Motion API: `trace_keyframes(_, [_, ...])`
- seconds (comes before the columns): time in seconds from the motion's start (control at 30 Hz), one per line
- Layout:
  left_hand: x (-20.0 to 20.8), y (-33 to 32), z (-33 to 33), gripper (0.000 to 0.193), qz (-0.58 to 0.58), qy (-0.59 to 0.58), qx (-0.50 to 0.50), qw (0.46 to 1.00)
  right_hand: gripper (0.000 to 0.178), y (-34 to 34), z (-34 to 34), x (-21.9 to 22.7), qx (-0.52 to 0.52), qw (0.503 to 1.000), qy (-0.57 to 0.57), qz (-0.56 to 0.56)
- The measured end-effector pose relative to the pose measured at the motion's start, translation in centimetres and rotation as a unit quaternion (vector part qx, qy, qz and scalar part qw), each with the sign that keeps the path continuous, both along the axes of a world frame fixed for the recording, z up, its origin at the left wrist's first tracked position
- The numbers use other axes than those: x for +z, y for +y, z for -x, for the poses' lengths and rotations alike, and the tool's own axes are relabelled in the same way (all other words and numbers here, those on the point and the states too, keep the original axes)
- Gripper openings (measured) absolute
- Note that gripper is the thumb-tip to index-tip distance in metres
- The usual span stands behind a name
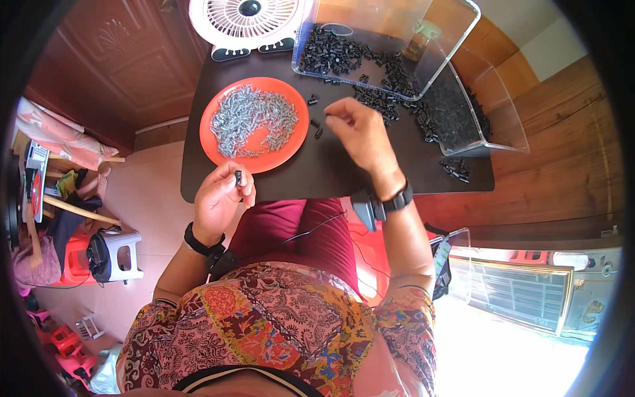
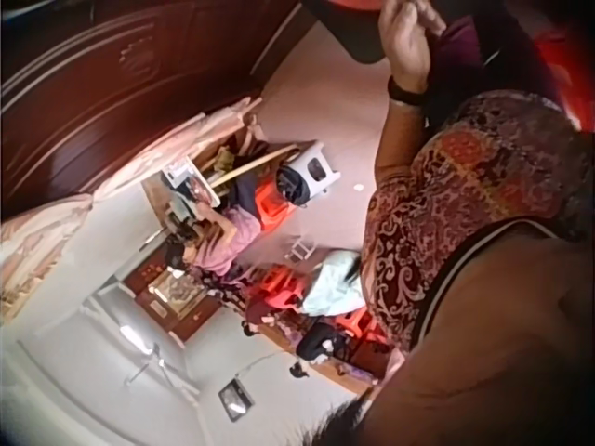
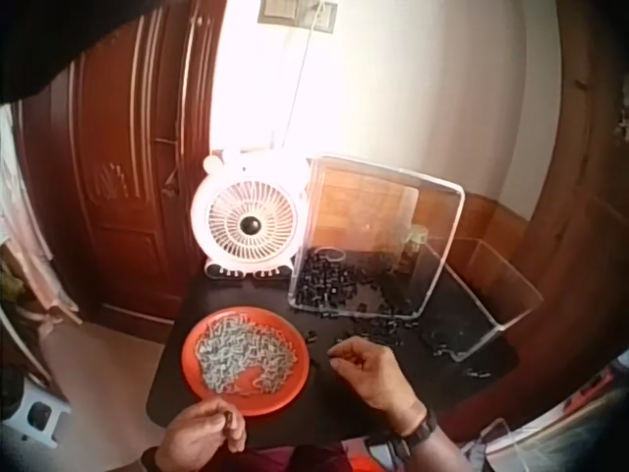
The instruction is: The person assembles small plastic components by hand, picking up plastic casings and metal pins from a tray and table and inserting the pins into the casings.
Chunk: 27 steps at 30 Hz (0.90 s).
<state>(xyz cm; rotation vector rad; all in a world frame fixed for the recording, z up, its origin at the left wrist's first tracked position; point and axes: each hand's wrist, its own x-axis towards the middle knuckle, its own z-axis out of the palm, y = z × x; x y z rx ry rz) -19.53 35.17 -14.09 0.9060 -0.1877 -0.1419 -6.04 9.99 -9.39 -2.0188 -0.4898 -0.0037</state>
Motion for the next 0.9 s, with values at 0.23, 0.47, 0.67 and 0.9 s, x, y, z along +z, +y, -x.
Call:
trace_keyframes(0.23, [1.0, -1.8, 0.0, 0.02, -0.008, 0.025, -0.016, 1.0, 0.01, 2.2, 5.5, -1.3, 0.067, 0.954, 0.17, -0.238])
trace_keyframes(0.47, [1.0, -3.4, -0.5, 0.021, -0.011, 0.036, -0.04, 0.998, 0.012, 3.7, 6.9, -1.3, 0.091, 0.916, 0.193, -0.339])
trace_keyframes(0.67, [0.7, -3.4, -0.1, 0.023, -0.034, 0.049, -0.029, 0.998, 0.01, 3.9, 7.5, -1.7, 0.104, 0.922, 0.192, -0.321])
trace_keyframes(0.9, [1.1, -3.3, -0.5, 0.022, -0.016, 0.03, -0.042, 0.999, 0.014, 4.6, 7.2, -2.4, 0.113, 0.895, 0.214, -0.374])
